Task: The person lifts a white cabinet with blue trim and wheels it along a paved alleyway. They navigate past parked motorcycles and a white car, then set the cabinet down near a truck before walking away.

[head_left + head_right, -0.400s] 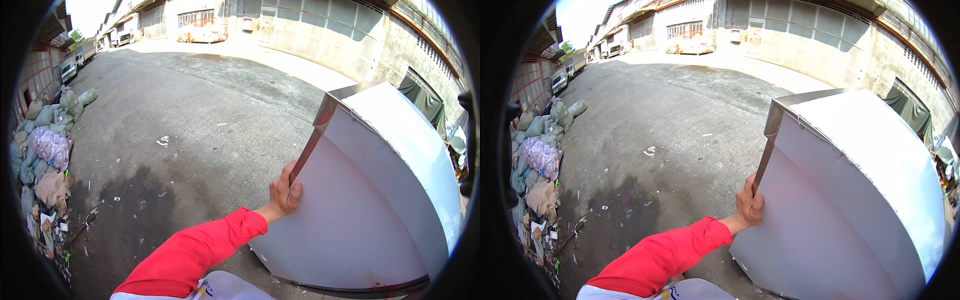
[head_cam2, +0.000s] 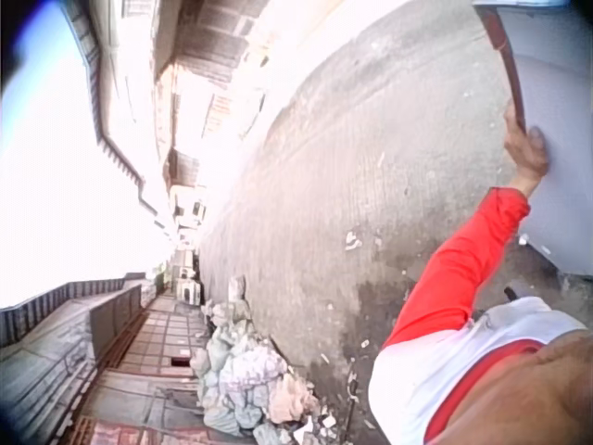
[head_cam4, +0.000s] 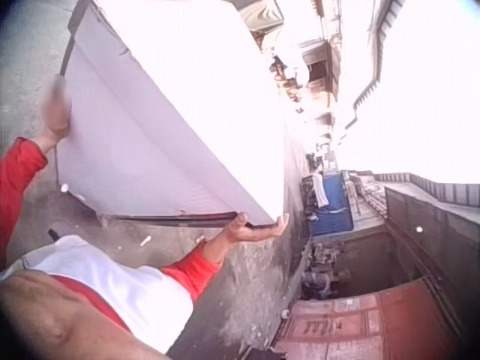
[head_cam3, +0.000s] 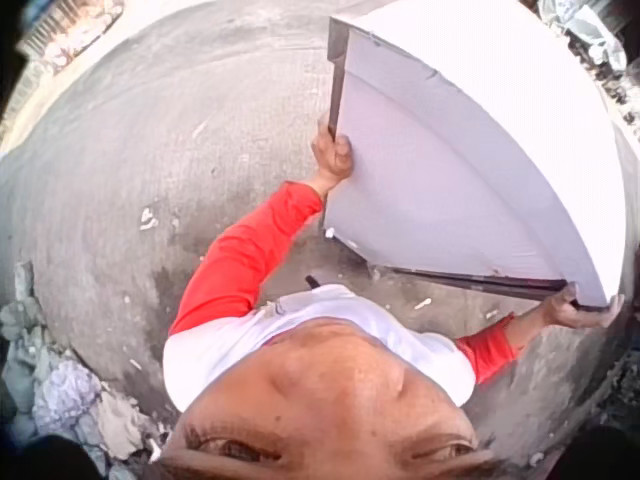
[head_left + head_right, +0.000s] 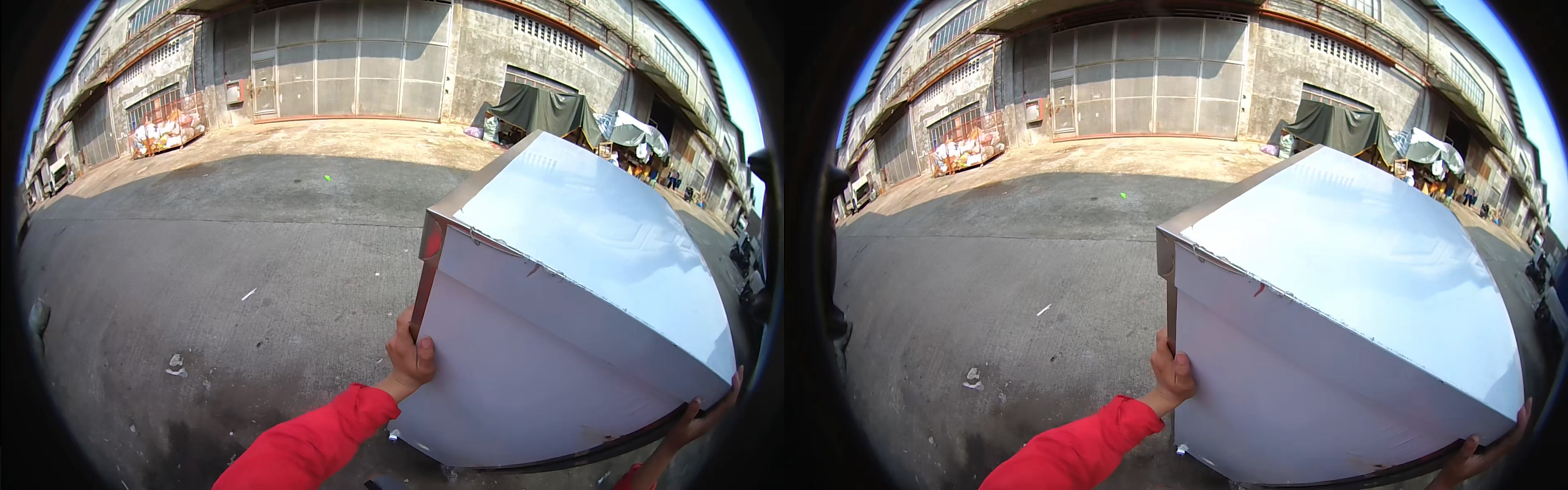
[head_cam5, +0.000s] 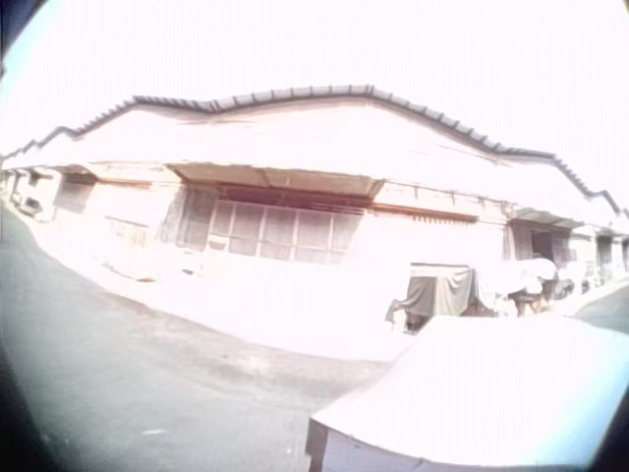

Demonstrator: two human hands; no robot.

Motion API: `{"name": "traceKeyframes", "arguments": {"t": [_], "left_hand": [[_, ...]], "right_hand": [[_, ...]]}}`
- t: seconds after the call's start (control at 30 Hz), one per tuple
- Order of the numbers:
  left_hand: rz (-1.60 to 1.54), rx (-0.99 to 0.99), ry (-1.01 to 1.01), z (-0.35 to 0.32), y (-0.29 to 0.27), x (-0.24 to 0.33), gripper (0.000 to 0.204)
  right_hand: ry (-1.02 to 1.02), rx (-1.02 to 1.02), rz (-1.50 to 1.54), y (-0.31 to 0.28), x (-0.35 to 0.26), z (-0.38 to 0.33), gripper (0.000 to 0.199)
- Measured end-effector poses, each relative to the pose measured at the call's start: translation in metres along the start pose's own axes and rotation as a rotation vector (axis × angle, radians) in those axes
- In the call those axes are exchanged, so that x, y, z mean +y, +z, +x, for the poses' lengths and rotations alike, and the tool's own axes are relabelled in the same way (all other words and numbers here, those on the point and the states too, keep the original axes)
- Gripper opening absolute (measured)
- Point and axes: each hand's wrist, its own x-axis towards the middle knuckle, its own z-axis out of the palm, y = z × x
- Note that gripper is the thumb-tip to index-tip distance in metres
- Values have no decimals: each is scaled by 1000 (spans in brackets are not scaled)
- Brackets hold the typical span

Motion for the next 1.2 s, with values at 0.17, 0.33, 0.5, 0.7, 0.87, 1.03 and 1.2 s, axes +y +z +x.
{"name": "traceKeyframes", "arguments": {"t": [0.17,0.33,0.5,0.7,0.87,1.03,1.2], "left_hand": [[-134,-61,2,74,14,-74,69],[-308,-186,-24,124,76,-147,71],[-474,-463,10,189,139,-204,81],[-401,-76,504,348,247,-171,94],[-516,-93,618,411,353,-176,67],[-593,-49,561,442,460,-222,60],[-735,-124,353,466,579,-259,54]], "right_hand": [[85,95,60,77,-82,8,94],[93,133,-76,133,-101,25,98],[84,134,-156,201,-99,39,96],[146,152,-171,299,-68,39,95],[136,153,-151,383,-31,39,94],[116,147,-146,471,25,44,72],[477,228,-22,494,116,46,67]]}}
